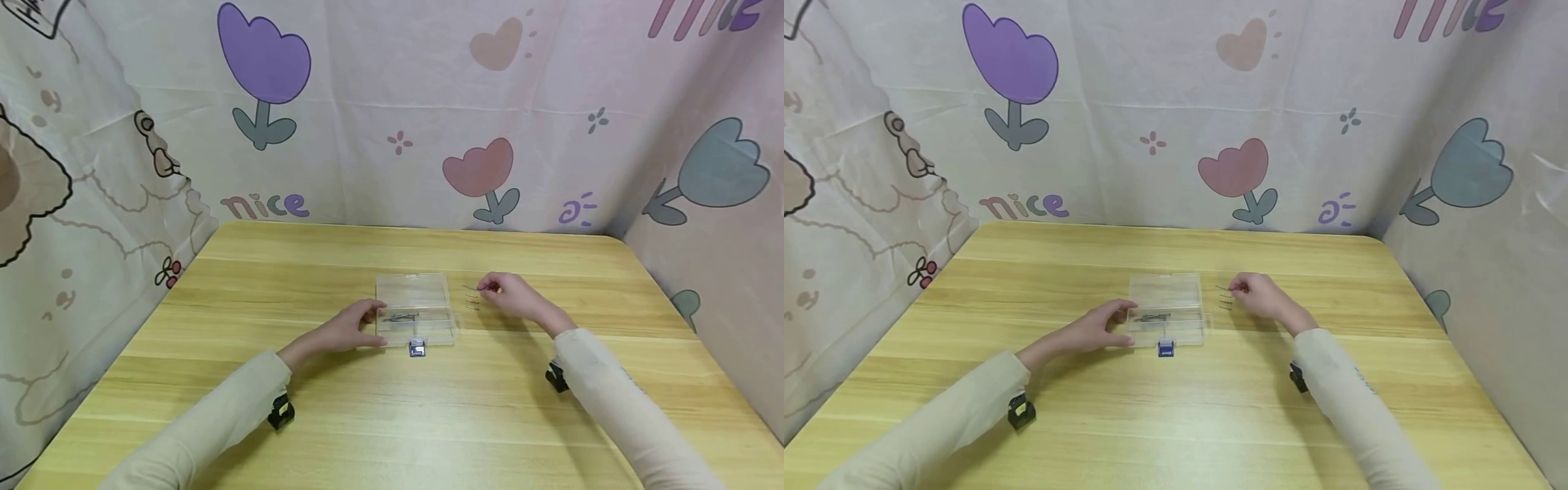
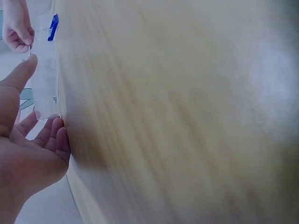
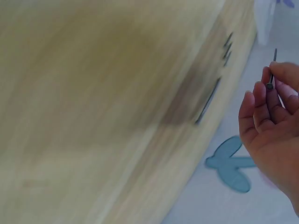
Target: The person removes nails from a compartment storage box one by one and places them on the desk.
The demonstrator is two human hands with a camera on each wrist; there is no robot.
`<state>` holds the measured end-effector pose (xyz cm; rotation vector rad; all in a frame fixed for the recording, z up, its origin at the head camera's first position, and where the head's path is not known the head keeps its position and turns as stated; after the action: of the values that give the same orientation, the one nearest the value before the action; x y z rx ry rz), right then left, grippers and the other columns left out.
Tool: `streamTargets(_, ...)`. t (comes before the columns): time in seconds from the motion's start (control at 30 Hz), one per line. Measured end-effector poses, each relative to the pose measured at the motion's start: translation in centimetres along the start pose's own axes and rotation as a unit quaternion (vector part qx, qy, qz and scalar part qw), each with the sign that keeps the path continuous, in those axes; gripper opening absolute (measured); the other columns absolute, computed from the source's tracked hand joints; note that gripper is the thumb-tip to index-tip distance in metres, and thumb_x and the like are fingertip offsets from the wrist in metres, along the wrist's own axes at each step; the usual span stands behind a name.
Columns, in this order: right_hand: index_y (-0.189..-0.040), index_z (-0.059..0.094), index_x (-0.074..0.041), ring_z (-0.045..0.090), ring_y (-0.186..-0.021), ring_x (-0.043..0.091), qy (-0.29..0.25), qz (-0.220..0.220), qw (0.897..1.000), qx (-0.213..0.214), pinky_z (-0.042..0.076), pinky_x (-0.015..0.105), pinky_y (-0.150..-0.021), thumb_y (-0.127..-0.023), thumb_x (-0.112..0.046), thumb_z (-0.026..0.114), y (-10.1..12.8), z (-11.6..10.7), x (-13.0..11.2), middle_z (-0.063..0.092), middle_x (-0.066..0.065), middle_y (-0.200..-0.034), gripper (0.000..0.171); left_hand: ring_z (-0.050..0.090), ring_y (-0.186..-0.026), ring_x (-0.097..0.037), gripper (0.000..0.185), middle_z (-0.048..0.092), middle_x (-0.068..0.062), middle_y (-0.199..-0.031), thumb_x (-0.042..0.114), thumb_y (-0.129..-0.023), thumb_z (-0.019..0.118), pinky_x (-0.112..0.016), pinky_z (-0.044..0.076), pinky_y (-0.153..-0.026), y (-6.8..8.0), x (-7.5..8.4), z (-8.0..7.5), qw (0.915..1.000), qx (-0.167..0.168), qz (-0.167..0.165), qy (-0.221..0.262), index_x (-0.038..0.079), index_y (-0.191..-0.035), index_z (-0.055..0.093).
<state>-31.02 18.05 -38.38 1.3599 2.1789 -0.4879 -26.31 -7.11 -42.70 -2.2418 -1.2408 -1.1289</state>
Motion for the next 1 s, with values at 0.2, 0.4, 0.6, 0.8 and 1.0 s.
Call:
streamTargets(0.2, -0.097, 0.068, 0.006, 0.056, -0.082, 0.022, 0.015, 0.002, 1.0, 0.012, 0.047, 0.037, -0.075, -0.091, 0.002, 0.061, 0.8, -0.9, 1.9, 0.065, 0.009, -0.088, 0.01, 0.048, -0.108, -0.026, 0.071, 0.051, -0.012, -0.125, 0.025, -0.084, 0.078, -0.042, 0.04, -0.095, -0.1, 0.0, 0.0, 1.0, 0.002, 0.002, -0.003, -0.002, -0.14, 0.042)
streamTargets(0.4, -0.092, 0.068, 0.004, 0.057, -0.079, 0.02, 0.024, 0.005, 1.0, -0.004, 0.048, 0.037, -0.075, -0.09, 0.0, 0.064, 1.7, -0.9, 2.6, 0.066, 0.007, -0.084, 0.006, 0.048, -0.108, -0.026, 0.071, 0.051, -0.012, -0.125, 0.024, -0.084, 0.077, -0.042, 0.04, -0.095, -0.2, 0.1, 0.0, 1.0, 0.001, 0.002, -0.004, -0.002, -0.14, 0.042)
streamTargets(0.6, -0.089, 0.068, 0.002, 0.056, -0.076, 0.017, 0.022, 0.018, 1.0, -0.002, 0.047, 0.036, -0.073, -0.089, -0.002, 0.066, 2.4, -0.6, 3.4, 0.065, 0.005, -0.082, 0.005, 0.048, -0.109, -0.026, 0.071, 0.05, -0.012, -0.125, 0.025, -0.084, 0.077, -0.042, 0.04, -0.095, -0.1, 0.0, 0.0, 1.0, 0.002, -0.005, -0.002, -0.001, -0.14, 0.043)
streamTargets(0.8, -0.087, 0.068, 0.0, 0.055, -0.077, 0.019, 0.027, 0.03, 0.999, 0.024, 0.045, 0.038, -0.074, -0.089, -0.003, 0.066, 2.6, -0.6, 4.1, 0.065, 0.005, -0.082, 0.005, 0.048, -0.108, -0.026, 0.071, 0.05, -0.012, -0.125, 0.025, -0.084, 0.077, -0.043, 0.04, -0.095, -0.1, 0.0, 0.0, 1.0, 0.003, 0.0, -0.005, -0.001, -0.14, 0.043)
streamTargets(1.0, -0.087, 0.07, -0.001, 0.055, -0.077, 0.02, 0.023, 0.05, 0.996, 0.065, 0.044, 0.038, -0.073, -0.088, -0.005, 0.068, 3.0, -0.9, 5.0, 0.066, 0.007, -0.084, 0.005, 0.048, -0.109, -0.027, 0.071, 0.05, -0.012, -0.127, 0.026, -0.084, 0.077, -0.043, 0.039, -0.096, -0.1, 0.2, 0.0, 1.0, 0.001, -0.001, -0.004, -0.001, -0.14, 0.042)
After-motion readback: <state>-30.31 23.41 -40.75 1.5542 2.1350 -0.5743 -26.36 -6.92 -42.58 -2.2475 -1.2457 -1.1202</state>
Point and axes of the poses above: each hand's wrist, its own y-axis away from the middle knuckle, its own z-axis out of the palm, x = y × z, the point moved 10 cm from there along -y, towards the middle knuckle
